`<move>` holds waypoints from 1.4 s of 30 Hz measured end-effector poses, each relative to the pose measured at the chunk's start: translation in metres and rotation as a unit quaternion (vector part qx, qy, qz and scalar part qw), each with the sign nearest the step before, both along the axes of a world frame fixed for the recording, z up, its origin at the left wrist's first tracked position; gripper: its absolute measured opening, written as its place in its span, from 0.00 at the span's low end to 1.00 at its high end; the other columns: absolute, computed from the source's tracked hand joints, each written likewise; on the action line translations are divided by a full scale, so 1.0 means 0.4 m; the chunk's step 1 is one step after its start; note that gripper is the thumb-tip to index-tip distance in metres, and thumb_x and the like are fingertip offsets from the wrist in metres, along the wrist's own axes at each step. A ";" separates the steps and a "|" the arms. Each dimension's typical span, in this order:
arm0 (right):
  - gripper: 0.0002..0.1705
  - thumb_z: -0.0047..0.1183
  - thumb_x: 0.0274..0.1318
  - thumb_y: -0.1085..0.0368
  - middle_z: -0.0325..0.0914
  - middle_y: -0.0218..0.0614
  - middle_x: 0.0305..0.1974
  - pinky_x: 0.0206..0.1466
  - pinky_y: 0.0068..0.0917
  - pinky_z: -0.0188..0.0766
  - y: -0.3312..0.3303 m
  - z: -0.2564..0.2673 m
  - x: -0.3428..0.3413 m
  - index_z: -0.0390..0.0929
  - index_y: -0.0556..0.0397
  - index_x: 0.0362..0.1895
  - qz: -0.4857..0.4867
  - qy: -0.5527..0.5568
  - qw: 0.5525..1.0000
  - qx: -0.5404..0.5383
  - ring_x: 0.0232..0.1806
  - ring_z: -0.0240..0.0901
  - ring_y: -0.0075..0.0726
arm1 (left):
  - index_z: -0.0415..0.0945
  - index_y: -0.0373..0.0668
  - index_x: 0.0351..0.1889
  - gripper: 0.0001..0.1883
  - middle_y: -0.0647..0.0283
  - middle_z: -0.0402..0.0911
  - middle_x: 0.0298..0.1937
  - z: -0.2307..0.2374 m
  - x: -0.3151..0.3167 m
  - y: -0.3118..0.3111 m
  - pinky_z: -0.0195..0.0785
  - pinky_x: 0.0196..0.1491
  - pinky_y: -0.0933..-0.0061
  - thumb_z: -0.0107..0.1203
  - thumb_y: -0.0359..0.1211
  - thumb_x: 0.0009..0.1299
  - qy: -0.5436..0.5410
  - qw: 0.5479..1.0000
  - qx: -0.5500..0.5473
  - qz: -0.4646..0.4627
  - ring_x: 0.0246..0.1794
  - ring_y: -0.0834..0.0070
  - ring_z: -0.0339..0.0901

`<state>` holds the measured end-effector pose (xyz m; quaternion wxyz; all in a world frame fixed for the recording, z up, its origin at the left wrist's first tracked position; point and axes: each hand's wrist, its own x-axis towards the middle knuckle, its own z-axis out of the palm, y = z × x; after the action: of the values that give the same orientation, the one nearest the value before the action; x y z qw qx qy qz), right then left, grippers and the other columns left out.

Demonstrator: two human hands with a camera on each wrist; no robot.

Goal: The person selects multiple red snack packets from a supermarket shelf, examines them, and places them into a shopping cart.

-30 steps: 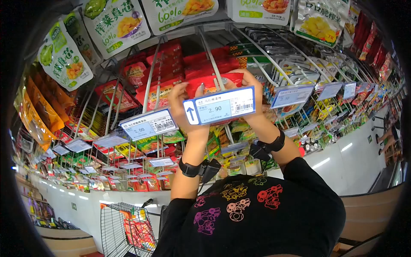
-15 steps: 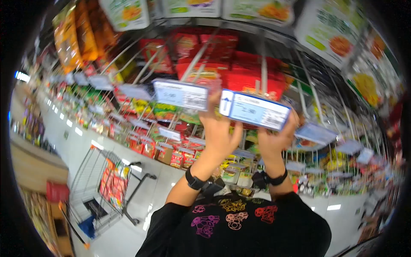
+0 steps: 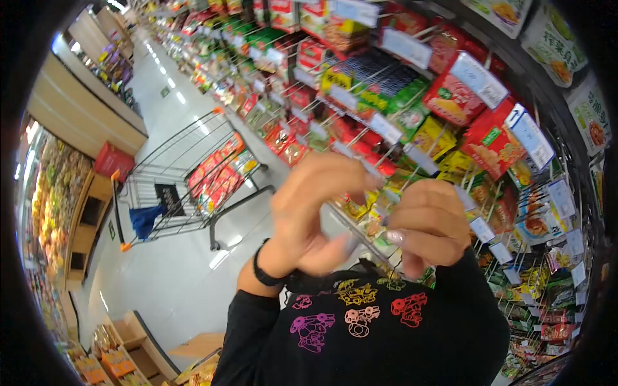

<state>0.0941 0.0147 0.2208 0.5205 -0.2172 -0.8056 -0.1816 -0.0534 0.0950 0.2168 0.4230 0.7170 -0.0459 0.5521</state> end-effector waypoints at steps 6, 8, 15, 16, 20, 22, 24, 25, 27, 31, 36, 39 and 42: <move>0.17 0.38 0.56 0.51 0.70 0.33 0.20 0.17 0.17 0.58 0.071 0.130 -0.373 0.71 0.48 0.25 0.361 0.080 0.921 -0.119 0.16 0.64 0.26 | 0.65 0.45 0.28 0.10 0.66 0.65 0.26 0.152 -0.459 -0.078 0.53 0.26 0.77 0.46 0.41 0.62 -0.012 0.992 0.119 -0.029 0.19 0.74 0.65; 0.17 0.38 0.56 0.51 0.70 0.33 0.20 0.17 0.17 0.58 0.114 0.147 -0.469 0.71 0.48 0.25 0.441 0.108 0.886 -0.097 0.16 0.64 0.26 | 0.64 0.43 0.32 0.09 0.66 0.64 0.29 0.149 -0.586 -0.109 0.55 0.32 0.72 0.42 0.39 0.63 0.008 0.993 0.121 0.015 0.25 0.71 0.65; 0.16 0.38 0.56 0.52 0.69 0.33 0.19 0.16 0.18 0.57 0.216 0.172 -0.686 0.70 0.48 0.25 0.550 0.113 0.822 -0.099 0.16 0.64 0.26 | 0.62 0.46 0.27 0.08 0.68 0.60 0.27 0.143 -0.779 -0.136 0.51 0.31 0.74 0.40 0.39 0.63 -0.063 0.974 0.077 0.202 0.22 0.75 0.62; 0.16 0.38 0.56 0.52 0.69 0.33 0.19 0.16 0.18 0.57 0.231 0.176 -0.708 0.70 0.48 0.25 0.562 0.109 0.814 -0.096 0.15 0.64 0.26 | 0.62 0.46 0.27 0.08 0.68 0.60 0.27 0.145 -0.802 -0.136 0.51 0.31 0.74 0.40 0.39 0.63 -0.061 0.973 0.072 0.213 0.22 0.75 0.61; 0.16 0.38 0.56 0.53 0.68 0.32 0.18 0.16 0.18 0.57 0.294 0.201 -0.766 0.69 0.48 0.24 0.606 0.095 0.787 -0.072 0.15 0.64 0.26 | 0.62 0.46 0.27 0.09 0.68 0.60 0.27 0.165 -0.869 -0.128 0.50 0.30 0.75 0.40 0.40 0.62 -0.031 0.964 0.052 0.257 0.21 0.75 0.60; 0.16 0.38 0.56 0.53 0.68 0.32 0.18 0.16 0.18 0.57 0.321 0.205 -0.778 0.69 0.48 0.24 0.614 0.086 0.782 -0.067 0.15 0.64 0.26 | 0.62 0.46 0.27 0.08 0.68 0.60 0.27 0.170 -0.876 -0.112 0.49 0.30 0.74 0.41 0.39 0.61 -0.022 0.960 0.032 0.277 0.21 0.75 0.59; 0.16 0.38 0.56 0.53 0.68 0.32 0.18 0.16 0.18 0.57 0.347 0.205 -0.789 0.69 0.48 0.24 0.615 0.091 0.780 -0.070 0.15 0.64 0.26 | 0.62 0.46 0.25 0.07 0.69 0.60 0.25 0.164 -0.878 -0.092 0.49 0.29 0.76 0.42 0.37 0.60 -0.027 0.952 0.042 0.302 0.20 0.77 0.59; 0.16 0.38 0.56 0.53 0.68 0.32 0.18 0.16 0.18 0.57 0.360 0.202 -0.791 0.68 0.48 0.24 0.614 0.095 0.780 -0.076 0.15 0.63 0.26 | 0.62 0.46 0.24 0.06 0.69 0.60 0.24 0.157 -0.875 -0.082 0.49 0.28 0.76 0.42 0.36 0.60 -0.029 0.948 0.040 0.315 0.19 0.77 0.59; 0.16 0.38 0.56 0.53 0.68 0.32 0.18 0.16 0.19 0.57 0.391 0.192 -0.796 0.68 0.48 0.24 0.612 0.104 0.779 -0.084 0.15 0.63 0.26 | 0.63 0.47 0.22 0.05 0.70 0.60 0.21 0.136 -0.856 -0.047 0.49 0.26 0.78 0.43 0.34 0.58 -0.075 0.941 0.079 0.321 0.17 0.78 0.59; 0.15 0.38 0.56 0.54 0.68 0.32 0.17 0.16 0.19 0.57 0.471 0.187 -0.788 0.68 0.49 0.24 0.616 0.113 0.777 -0.072 0.15 0.63 0.26 | 0.63 0.48 0.19 0.04 0.71 0.61 0.17 0.126 -0.833 0.058 0.49 0.23 0.80 0.44 0.31 0.56 -0.123 0.935 0.167 0.289 0.13 0.80 0.59; 0.15 0.38 0.56 0.54 0.67 0.31 0.16 0.16 0.19 0.56 0.606 0.169 -0.766 0.67 0.49 0.24 0.593 0.120 0.792 -0.079 0.14 0.63 0.26 | 0.63 0.47 0.20 0.04 0.69 0.64 0.18 0.132 -0.803 0.187 0.51 0.24 0.79 0.44 0.32 0.56 -0.067 0.940 0.170 0.287 0.14 0.78 0.62; 0.15 0.38 0.56 0.54 0.67 0.31 0.16 0.16 0.19 0.56 0.701 0.158 -0.732 0.67 0.49 0.23 0.560 0.116 0.814 -0.103 0.14 0.63 0.26 | 0.64 0.47 0.20 0.07 0.67 0.65 0.17 0.131 -0.821 0.322 0.52 0.23 0.79 0.45 0.36 0.58 -0.021 0.953 0.196 0.230 0.13 0.77 0.63; 0.15 0.36 0.55 0.55 0.65 0.30 0.15 0.16 0.21 0.56 0.836 0.119 -0.703 0.66 0.51 0.23 0.474 0.129 0.849 -0.192 0.13 0.61 0.27 | 0.66 0.43 0.21 0.13 0.65 0.66 0.18 0.062 -0.838 0.512 0.52 0.21 0.80 0.41 0.40 0.62 -0.070 0.969 0.134 0.197 0.13 0.77 0.63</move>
<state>-0.1872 0.3492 0.2685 0.5902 0.0738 -0.7552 0.2755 -0.3885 0.2996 0.2416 0.2015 0.7218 -0.0064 0.6621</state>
